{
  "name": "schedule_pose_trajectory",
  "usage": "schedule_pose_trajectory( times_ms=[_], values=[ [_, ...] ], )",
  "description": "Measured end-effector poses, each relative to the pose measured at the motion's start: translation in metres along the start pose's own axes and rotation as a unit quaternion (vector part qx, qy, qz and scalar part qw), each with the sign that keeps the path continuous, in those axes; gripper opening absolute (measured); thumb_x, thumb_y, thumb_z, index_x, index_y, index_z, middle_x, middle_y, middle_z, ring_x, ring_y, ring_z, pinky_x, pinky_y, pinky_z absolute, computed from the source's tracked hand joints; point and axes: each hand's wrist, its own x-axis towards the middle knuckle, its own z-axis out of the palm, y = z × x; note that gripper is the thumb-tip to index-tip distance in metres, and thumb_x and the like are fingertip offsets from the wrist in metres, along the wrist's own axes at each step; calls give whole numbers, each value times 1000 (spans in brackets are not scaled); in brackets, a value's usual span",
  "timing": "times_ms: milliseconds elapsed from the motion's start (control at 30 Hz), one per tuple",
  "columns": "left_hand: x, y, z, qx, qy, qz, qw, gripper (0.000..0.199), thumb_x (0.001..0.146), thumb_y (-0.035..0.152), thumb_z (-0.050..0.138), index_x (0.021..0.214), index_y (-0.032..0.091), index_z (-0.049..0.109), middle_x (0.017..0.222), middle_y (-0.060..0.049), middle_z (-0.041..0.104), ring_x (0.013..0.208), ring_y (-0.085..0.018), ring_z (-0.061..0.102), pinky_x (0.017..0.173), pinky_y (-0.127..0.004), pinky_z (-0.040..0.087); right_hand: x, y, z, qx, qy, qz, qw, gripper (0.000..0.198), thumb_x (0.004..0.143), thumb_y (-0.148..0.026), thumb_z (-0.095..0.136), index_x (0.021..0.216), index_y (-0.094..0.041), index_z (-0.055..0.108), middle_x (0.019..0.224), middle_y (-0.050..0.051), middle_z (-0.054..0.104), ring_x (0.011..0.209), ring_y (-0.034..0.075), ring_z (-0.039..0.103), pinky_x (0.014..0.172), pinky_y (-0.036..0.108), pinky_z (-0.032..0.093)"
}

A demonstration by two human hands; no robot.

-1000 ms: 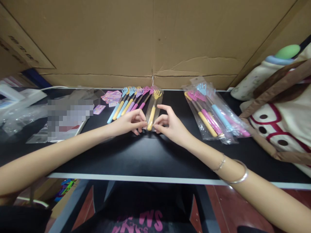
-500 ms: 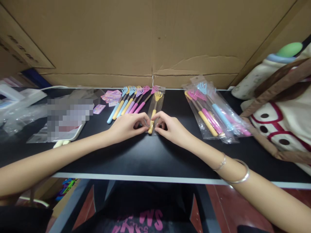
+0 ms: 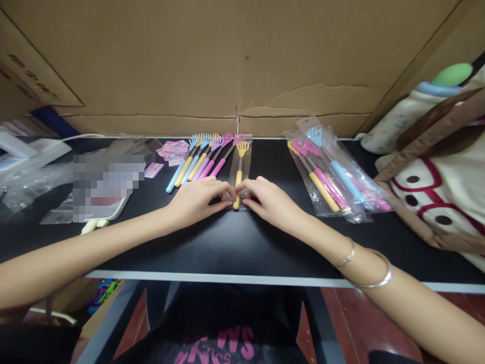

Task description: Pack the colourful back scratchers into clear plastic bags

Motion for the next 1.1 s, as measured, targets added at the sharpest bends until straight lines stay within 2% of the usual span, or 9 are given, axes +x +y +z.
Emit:
schedule_pose_trajectory(
  times_ms=[300,433,567,733,933,1100],
  values=[
    [-1,-2,4,5,13,18,1000,4,91,23,62,92,22,66,81,2,68,81,-14,60,61,-23,36,-2,1,-1,-6,-5,5,1000,23,88,-13,52,107,-20,64,81,6,66,86,23,59,74,32,47],
    [-1,-4,5,4,4,21,1000,6,92,24,62,93,22,67,80,2,66,81,-14,60,63,-23,38,-3,1,-3,-13,-18,-15,1000,25,93,-16,49,112,-18,64,84,8,67,90,24,57,77,33,48],
    [-3,-6,6,22,18,43,999,6,92,23,61,94,22,67,81,2,65,83,-14,60,64,-23,39,-3,1,-9,-79,-29,-54,995,28,97,-19,42,113,-18,65,94,10,68,93,24,58,77,33,48],
    [-4,-7,7,63,28,74,995,11,95,28,58,97,22,67,86,1,64,84,-15,59,65,-24,40,-3,2,-16,-169,-32,-80,982,24,97,-22,46,109,-21,66,91,9,68,90,23,60,73,33,47],
    [-4,-9,8,90,43,106,989,15,98,31,54,98,22,65,97,-1,65,89,-16,58,67,-25,41,-4,-1,-17,-182,-29,-43,982,12,92,-21,52,97,-21,63,85,7,65,75,19,60,64,28,45],
    [-3,-9,8,98,32,125,987,19,100,31,49,95,19,64,97,-3,68,92,-17,58,72,-26,44,-5,-2,-20,-187,-40,-53,980,11,93,-23,51,92,-21,62,85,7,67,78,20,60,66,30,44]
  ],
)
